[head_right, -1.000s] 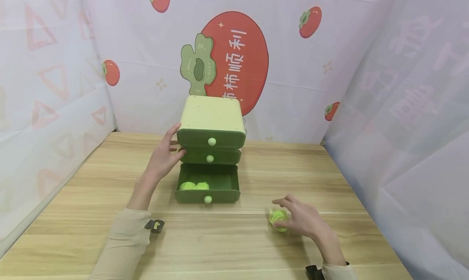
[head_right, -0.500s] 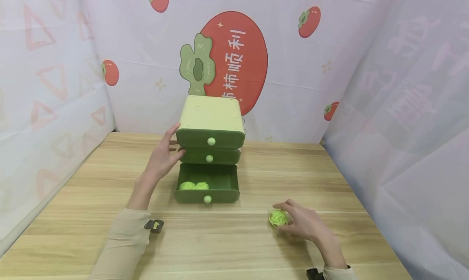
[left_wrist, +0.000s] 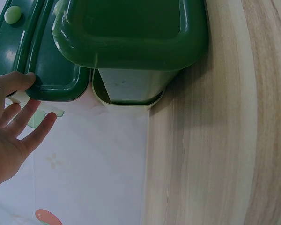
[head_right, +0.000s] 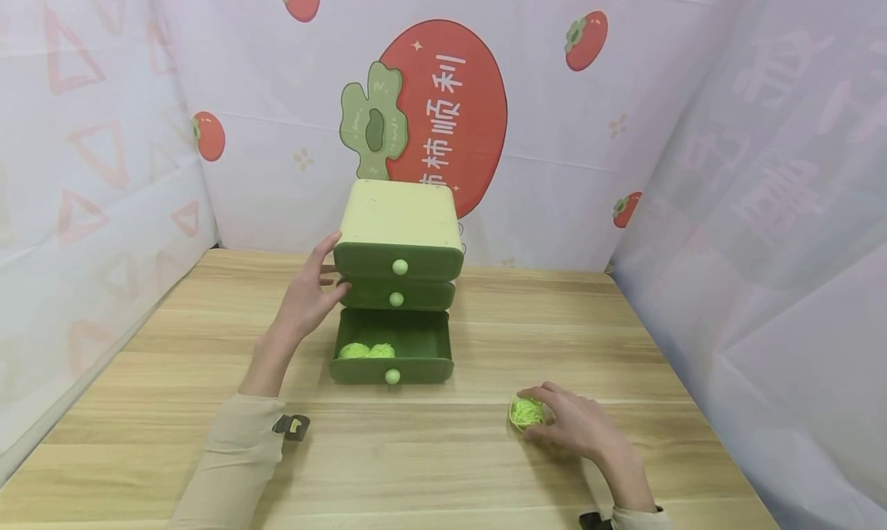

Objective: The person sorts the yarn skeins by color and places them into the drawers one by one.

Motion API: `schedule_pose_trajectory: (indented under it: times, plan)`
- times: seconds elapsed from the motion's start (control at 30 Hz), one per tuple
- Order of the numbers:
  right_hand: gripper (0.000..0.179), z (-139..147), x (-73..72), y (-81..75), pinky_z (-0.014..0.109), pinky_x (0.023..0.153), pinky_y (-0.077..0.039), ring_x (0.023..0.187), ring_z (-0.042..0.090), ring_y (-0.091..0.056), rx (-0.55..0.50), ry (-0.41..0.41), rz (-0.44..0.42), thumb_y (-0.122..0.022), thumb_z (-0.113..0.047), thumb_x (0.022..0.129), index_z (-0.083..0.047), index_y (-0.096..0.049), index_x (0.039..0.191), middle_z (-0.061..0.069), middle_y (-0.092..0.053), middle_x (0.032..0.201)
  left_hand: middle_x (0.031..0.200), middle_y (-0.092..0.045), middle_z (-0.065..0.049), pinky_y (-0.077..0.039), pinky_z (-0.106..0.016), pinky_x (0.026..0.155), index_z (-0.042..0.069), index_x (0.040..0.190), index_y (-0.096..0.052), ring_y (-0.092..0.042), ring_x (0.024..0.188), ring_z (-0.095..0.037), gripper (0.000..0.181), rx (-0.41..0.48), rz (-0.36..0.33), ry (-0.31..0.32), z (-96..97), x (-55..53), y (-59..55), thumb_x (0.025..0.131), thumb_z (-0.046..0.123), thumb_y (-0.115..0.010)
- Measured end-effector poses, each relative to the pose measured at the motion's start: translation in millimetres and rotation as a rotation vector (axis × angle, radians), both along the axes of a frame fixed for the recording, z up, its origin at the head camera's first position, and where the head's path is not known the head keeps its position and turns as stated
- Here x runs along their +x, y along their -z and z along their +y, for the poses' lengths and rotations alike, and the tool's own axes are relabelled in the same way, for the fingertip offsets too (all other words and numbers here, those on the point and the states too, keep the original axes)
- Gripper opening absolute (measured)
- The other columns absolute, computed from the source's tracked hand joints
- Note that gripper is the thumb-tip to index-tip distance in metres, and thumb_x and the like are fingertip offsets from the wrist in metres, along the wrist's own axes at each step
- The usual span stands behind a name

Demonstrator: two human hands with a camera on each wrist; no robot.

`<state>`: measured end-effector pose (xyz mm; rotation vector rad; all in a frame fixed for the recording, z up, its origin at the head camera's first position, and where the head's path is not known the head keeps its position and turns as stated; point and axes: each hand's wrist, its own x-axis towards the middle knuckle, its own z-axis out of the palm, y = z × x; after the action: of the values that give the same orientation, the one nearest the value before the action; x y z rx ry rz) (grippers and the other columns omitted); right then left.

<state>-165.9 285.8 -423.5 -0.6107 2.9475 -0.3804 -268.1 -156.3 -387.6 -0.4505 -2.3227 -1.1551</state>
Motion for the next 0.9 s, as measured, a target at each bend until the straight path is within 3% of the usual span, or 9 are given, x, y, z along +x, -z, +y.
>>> schedule_pose_trajectory:
  times: [0.57, 0.9]
  plan:
    - [0.045, -3.3, 0.4, 1.1, 0.043, 0.077, -0.053, 0.1, 0.017, -0.064, -0.004, -0.034, 0.177, -0.074, -0.05, 0.073, -0.033, -0.064, 0.113, -0.01, -0.066, 0.111, 0.15, -0.032, 0.0, -0.054, -0.046, 0.081, 0.037, 0.148, -0.021, -0.061, 0.104, -0.03, 0.088, 0.009, -0.001, 0.009, 0.4, 1.0, -1.6, 0.082, 0.0, -0.067]
    - [0.042, -12.3, -4.6, -4.9, 0.023, 0.061, -0.047, 0.088, 0.003, -0.064, -0.021, -0.085, 0.271, -0.071, -0.054, 0.073, -0.036, -0.065, 0.11, -0.019, -0.067, 0.101, 0.151, -0.03, 0.001, -0.054, -0.046, 0.082, 0.036, 0.148, -0.021, -0.061, 0.104, -0.031, 0.087, 0.004, -0.005, 0.007, 0.6, 0.4, -1.9, 0.083, 0.001, -0.067]
